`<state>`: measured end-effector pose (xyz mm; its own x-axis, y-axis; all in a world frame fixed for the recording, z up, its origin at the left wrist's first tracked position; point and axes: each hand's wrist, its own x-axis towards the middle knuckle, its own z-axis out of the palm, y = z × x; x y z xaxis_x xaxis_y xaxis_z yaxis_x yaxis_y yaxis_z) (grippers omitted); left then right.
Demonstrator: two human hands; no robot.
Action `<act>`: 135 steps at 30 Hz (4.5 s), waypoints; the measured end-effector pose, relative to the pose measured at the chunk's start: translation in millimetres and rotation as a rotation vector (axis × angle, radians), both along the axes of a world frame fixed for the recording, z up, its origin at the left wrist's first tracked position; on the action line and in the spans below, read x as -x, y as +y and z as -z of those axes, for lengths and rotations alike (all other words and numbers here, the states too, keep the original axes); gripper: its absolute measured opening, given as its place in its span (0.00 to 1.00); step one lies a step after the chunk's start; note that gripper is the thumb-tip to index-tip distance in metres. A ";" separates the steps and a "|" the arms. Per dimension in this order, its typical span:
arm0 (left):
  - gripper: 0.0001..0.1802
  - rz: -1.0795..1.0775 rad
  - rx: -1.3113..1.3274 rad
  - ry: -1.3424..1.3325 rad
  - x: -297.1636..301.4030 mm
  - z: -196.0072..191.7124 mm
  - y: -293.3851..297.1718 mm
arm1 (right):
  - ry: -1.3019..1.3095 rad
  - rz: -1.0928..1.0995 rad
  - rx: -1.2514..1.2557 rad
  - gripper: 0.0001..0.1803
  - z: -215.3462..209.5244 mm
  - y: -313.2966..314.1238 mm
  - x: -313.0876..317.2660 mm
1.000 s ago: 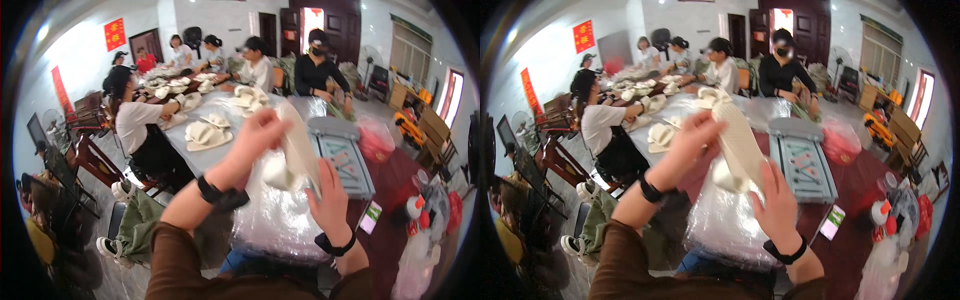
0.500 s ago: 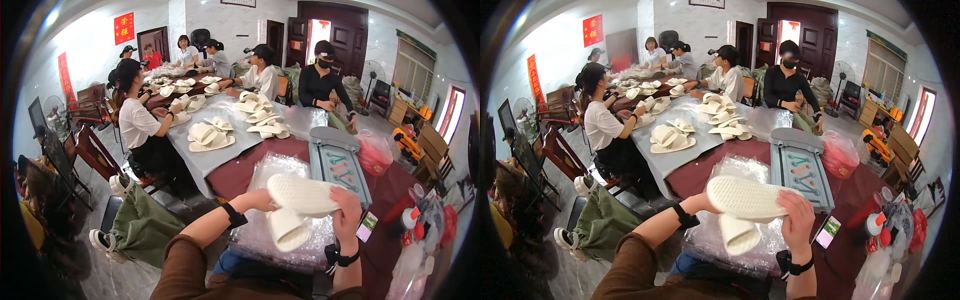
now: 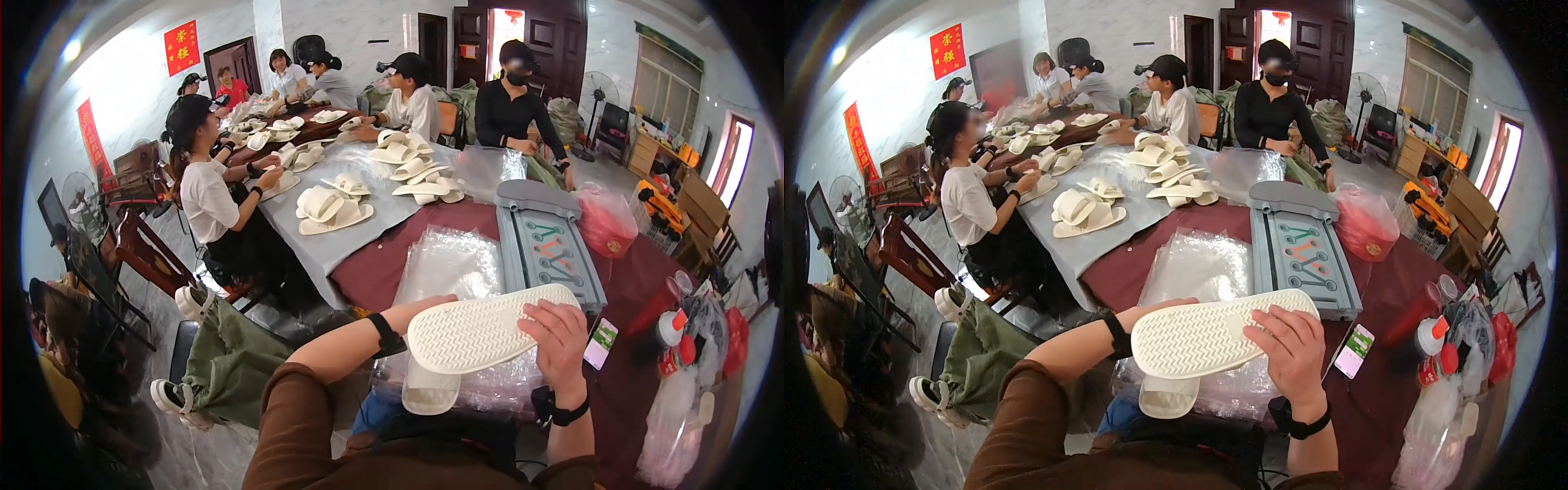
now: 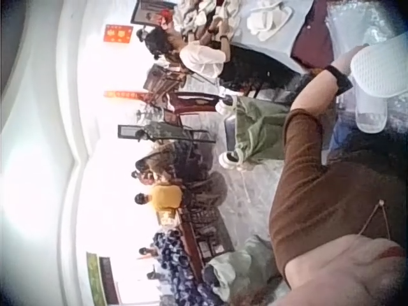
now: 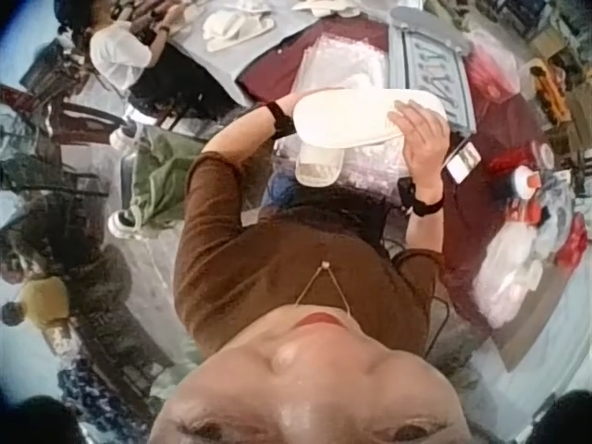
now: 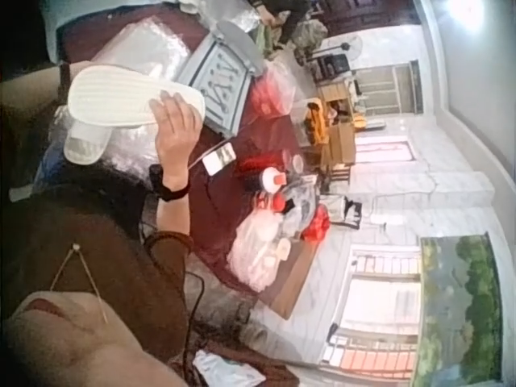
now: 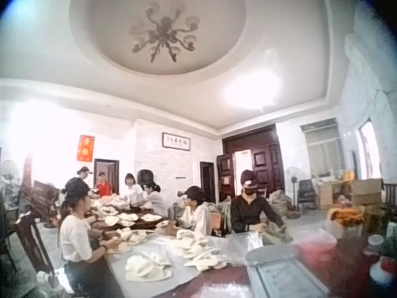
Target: The recorder gathers white slippers and sandals from bins and bags, then organizes them on a table for inspection and final packaging into plastic bags.
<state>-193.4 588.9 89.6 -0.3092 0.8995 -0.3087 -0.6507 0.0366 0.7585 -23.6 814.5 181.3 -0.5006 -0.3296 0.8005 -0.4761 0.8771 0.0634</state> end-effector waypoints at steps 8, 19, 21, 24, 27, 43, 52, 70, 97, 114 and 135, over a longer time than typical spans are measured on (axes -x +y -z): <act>0.34 0.283 0.099 1.696 47.6 32.3 -26.5 | 0.031 0.085 -0.027 0.14 -0.1 9.0 0.2; 0.24 -0.094 0.701 0.900 -11.1 -42.2 -58.4 | 0.050 0.272 0.124 0.17 1.8 37.5 -6.8; 0.21 -0.198 0.568 0.840 -18.8 -22.0 -65.4 | -0.042 0.281 0.286 0.17 16.4 35.6 -6.2; 0.19 -0.685 0.303 0.586 -44.9 -9.4 -55.3 | -0.179 0.203 0.655 0.17 37.9 20.0 4.9; 0.20 -0.921 0.099 0.601 -65.7 18.1 -31.3 | -0.299 0.085 0.854 0.23 65.3 13.1 16.9; 0.26 -0.907 0.288 0.664 -58.6 103.8 10.1 | -0.465 0.394 0.293 0.23 132.3 -32.4 40.9; 0.25 -0.829 0.231 0.528 -62.5 90.5 4.5 | -0.654 0.327 0.253 0.23 140.8 -49.3 116.7; 0.38 -0.259 0.404 2.014 -47.5 5.3 -35.4 | -0.224 -0.100 1.397 0.19 101.9 13.3 28.6; 0.22 -0.508 0.559 1.457 -50.5 31.6 -26.4 | -0.626 -0.151 0.340 0.20 91.8 -12.2 -34.2; 0.25 -0.316 0.485 1.919 -83.7 -17.1 -4.5 | -0.410 0.176 0.209 0.11 97.4 -16.8 -6.3; 0.25 -0.271 0.162 1.784 -74.9 -16.4 -22.2 | -0.371 0.143 0.373 0.15 129.8 -60.2 95.8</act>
<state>-118.5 566.7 106.0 -0.4479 0.7714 0.4521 0.8523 0.2156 0.4765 -119.4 754.3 51.5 -0.7906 0.0350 0.6113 -0.2819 0.8655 -0.4141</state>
